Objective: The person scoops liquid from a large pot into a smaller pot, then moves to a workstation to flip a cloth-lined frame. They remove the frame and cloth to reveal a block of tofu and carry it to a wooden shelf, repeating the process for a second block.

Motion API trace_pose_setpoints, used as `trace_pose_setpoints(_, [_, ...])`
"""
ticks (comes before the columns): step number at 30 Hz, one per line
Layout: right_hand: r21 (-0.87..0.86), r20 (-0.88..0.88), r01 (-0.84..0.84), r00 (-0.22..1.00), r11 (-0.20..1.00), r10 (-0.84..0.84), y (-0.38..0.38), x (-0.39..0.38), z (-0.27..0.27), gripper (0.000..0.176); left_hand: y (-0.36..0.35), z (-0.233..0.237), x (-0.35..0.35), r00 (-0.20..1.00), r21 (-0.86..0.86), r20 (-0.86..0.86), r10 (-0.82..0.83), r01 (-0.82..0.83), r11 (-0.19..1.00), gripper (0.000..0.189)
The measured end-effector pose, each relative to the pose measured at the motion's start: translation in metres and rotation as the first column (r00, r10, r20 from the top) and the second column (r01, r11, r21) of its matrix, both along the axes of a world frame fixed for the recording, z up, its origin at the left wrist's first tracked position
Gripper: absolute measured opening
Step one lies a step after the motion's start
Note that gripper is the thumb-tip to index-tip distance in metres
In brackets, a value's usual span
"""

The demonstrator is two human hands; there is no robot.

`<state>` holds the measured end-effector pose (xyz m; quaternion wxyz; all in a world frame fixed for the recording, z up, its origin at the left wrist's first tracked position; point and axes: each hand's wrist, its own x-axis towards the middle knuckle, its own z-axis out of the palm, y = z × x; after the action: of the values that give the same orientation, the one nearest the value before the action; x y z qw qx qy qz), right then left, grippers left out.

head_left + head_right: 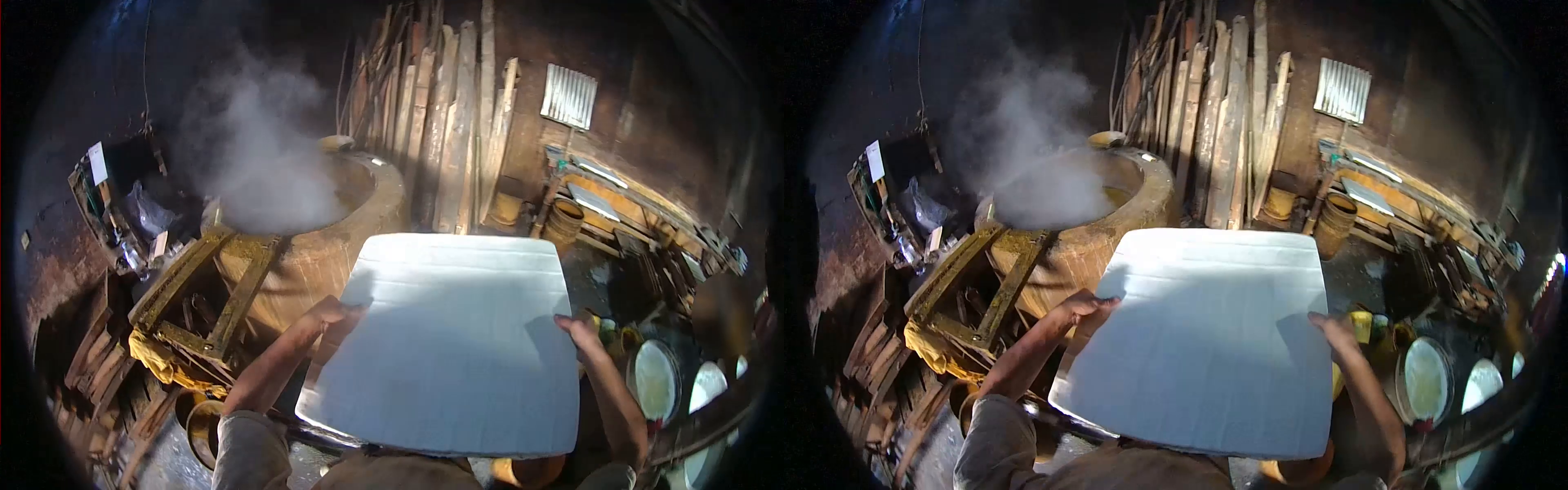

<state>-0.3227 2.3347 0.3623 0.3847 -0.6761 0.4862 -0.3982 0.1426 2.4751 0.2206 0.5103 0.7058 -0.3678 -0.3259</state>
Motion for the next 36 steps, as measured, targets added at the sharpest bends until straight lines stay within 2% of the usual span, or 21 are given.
trace_pose_setpoints(1, [0.058, 0.024, -0.065, 0.998, 0.996, 0.064, -0.091, -0.064, 0.062, 0.037, -0.055, 0.058, -0.081, 0.999, -0.034, -0.035, 0.037, -0.038, 0.999, 0.057])
trace_pose_setpoints(2, [0.069, 0.054, -0.086, 0.995, 0.994, 0.083, -0.119, -0.054, 0.075, 0.035, -0.069, 0.07, -0.081, 0.998, -0.116, -0.061, 0.028, -0.035, 0.993, 0.065])
trace_pose_setpoints(4, [-0.034, 0.051, -0.222, 0.973, 0.975, 0.223, -0.2, -0.036, 0.083, 0.034, -0.089, 0.095, -0.085, 0.996, -0.051, -0.004, 0.085, -0.085, 0.995, 0.065])
trace_pose_setpoints(6, [0.067, 0.034, -0.347, 0.938, 0.935, 0.346, -0.297, 0.019, 0.111, 0.033, -0.14, 0.102, -0.038, 0.982, -0.284, 0.157, -0.105, 0.147, 0.948, 0.062])
trace_pose_setpoints(8, [0.05, 0.13, -0.387, 0.917, 0.921, 0.378, -0.322, 0.054, 0.12, 0.026, -0.146, 0.099, -0.023, 0.956, -0.37, 0.237, -0.174, 0.254, 0.893, 0.061])
trace_pose_setpoints(11, [-0.037, 0.25, -0.566, 0.793, 0.824, 0.556, -0.385, 0.114, 0.131, 0.022, -0.164, 0.11, -0.009, 0.987, -0.168, 0.145, 0.075, -0.05, 0.984, 0.051])
trace_pose_setpoints(14, [0.218, 0.006, -0.548, 0.828, 0.808, 0.56, -0.478, 0.195, 0.138, 0.025, -0.196, 0.126, 0.021, 0.964, -0.011, 0.147, 0.223, -0.224, 0.975, 0.042])
trace_pose_setpoints(17, [0.299, -0.055, -0.631, 0.738, 0.716, 0.672, -0.504, 0.272, 0.127, 0.03, -0.216, 0.127, 0.067, 0.934, 0.134, 0.208, 0.29, -0.321, 0.938, 0.033])
trace_pose_setpoints(19, [0.315, 0.106, -0.777, 0.6, 0.545, 0.793, -0.535, 0.338, 0.118, 0.026, -0.235, 0.123, 0.103, 0.878, 0.172, 0.288, 0.383, -0.441, 0.881, 0.026])
trace_pose_setpoints(20, [0.324, 0.096, -0.783, 0.585, 0.531, 0.805, -0.553, 0.378, 0.127, 0.026, -0.247, 0.123, 0.128, 0.874, 0.174, 0.275, 0.401, -0.456, 0.873, 0.026])
trace_pose_setpoints(22, [0.564, 0.256, -0.758, 0.538, 0.328, 0.803, -0.562, 0.423, 0.124, 0.028, -0.253, 0.091, 0.162, 0.839, -0.153, -0.402, 0.366, -0.456, 0.877, 0.044])
trace_pose_setpoints(23, [0.612, 0.238, -0.709, 0.588, 0.351, 0.773, -0.63, 0.476, 0.062, 0.028, -0.25, 0.066, 0.178, 0.827, -0.174, -0.442, 0.349, -0.46, 0.87, 0.044])
trace_pose_setpoints(24, [0.609, 0.233, -0.713, 0.58, 0.348, 0.78, -0.627, 0.507, 0.081, 0.028, -0.262, 0.068, 0.188, 0.661, -0.173, -0.659, 0.359, -0.597, 0.783, 0.04])
trace_pose_setpoints(26, [0.572, -0.031, -0.596, 0.671, 0.564, 0.74, -0.616, 0.543, 0.085, 0.03, -0.269, 0.036, 0.215, 0.548, -0.26, -0.803, 0.233, -0.676, 0.69, 0.036])
trace_pose_setpoints(27, [0.402, -0.211, -0.68, 0.583, 0.613, 0.784, -0.657, 0.569, 0.055, 0.041, -0.272, 0.028, 0.222, 0.534, -0.243, -0.811, 0.241, -0.681, 0.691, 0.036])
trace_pose_setpoints(28, [0.414, -0.214, -0.676, 0.579, 0.61, 0.787, -0.654, 0.584, 0.059, 0.041, -0.28, 0.036, 0.225, 0.505, -0.189, -0.806, 0.31, -0.715, 0.673, 0.038])
trace_pose_setpoints(30, [0.256, -0.29, -0.63, 0.674, 0.733, 0.68, -0.61, 0.605, 0.08, 0.038, -0.281, 0.058, 0.211, 0.469, -0.132, -0.797, 0.381, -0.751, 0.648, 0.04])
trace_pose_setpoints(31, [0.264, -0.286, -0.63, 0.672, 0.731, 0.683, -0.601, 0.618, 0.09, 0.038, -0.283, 0.077, 0.207, 0.477, -0.057, -0.714, 0.512, -0.768, 0.637, 0.043])
trace_pose_setpoints(33, [0.463, -0.194, -0.624, 0.622, 0.63, 0.758, -0.597, 0.641, 0.1, 0.052, -0.294, 0.093, 0.211, 0.505, 0.096, -0.496, 0.706, -0.777, 0.623, 0.05])
trace_pose_setpoints(35, [0.5, -0.161, -0.67, 0.551, 0.549, 0.819, -0.601, 0.663, 0.101, 0.059, -0.302, 0.105, 0.212, 0.445, 0.208, -0.512, 0.734, -0.765, 0.61, 0.039])
trace_pose_setpoints(36, [0.55, -0.177, -0.679, 0.473, 0.486, 0.863, -0.64, 0.688, 0.062, 0.062, -0.307, 0.109, 0.216, 0.381, 0.31, -0.527, 0.759, -0.746, 0.589, 0.028])
